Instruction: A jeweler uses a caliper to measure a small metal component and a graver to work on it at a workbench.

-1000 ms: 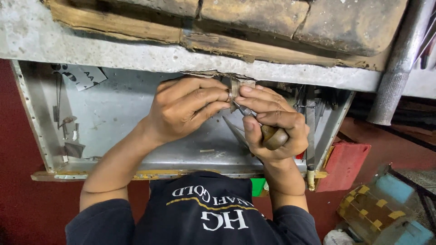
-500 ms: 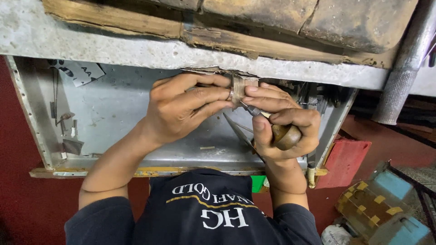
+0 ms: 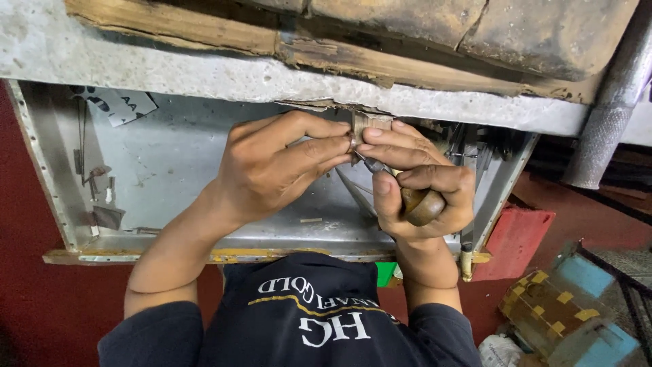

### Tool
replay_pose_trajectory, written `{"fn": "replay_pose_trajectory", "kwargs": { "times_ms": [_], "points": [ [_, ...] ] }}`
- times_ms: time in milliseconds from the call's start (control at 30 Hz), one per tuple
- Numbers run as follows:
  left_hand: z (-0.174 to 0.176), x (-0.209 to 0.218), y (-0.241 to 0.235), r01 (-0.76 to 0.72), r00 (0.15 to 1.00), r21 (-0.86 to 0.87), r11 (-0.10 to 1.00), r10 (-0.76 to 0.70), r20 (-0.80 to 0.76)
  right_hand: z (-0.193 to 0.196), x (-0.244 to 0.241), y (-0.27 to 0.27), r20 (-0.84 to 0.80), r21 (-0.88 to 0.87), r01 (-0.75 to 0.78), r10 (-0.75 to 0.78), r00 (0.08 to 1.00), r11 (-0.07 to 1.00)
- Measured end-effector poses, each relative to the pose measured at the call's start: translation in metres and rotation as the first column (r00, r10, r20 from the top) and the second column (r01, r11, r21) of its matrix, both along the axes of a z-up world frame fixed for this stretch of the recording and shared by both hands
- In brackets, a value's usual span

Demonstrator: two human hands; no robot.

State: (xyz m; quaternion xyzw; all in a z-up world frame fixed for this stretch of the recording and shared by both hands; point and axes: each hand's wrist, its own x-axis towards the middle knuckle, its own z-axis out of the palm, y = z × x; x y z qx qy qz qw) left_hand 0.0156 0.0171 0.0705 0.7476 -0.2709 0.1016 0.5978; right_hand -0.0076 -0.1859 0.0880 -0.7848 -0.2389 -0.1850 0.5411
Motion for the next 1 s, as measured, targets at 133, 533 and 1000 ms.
{"fn": "replay_pose_trajectory", "kwargs": {
  "times_ms": [133, 533, 1000],
  "points": [
    [-0.005, 0.004, 0.001, 0.034, 0.999, -0.064, 0.997, -0.035, -0.017, 0.002, 0.001, 0.0, -0.029, -0.004, -0.001, 0.001, 1.0, 1.0],
    [-0.009, 0.003, 0.0, 0.033, 0.999, -0.062, 0.998, -0.033, 0.002, -0.001, -0.002, 0.002, -0.029, -0.012, 0.031, -0.031, 0.999, 0.999],
    [-0.009, 0.002, -0.001, 0.018, 1.0, -0.073, 0.997, -0.016, 0.023, -0.002, -0.002, 0.003, -0.035, 0.001, 0.032, -0.032, 0.999, 0.999]
  ]
}}
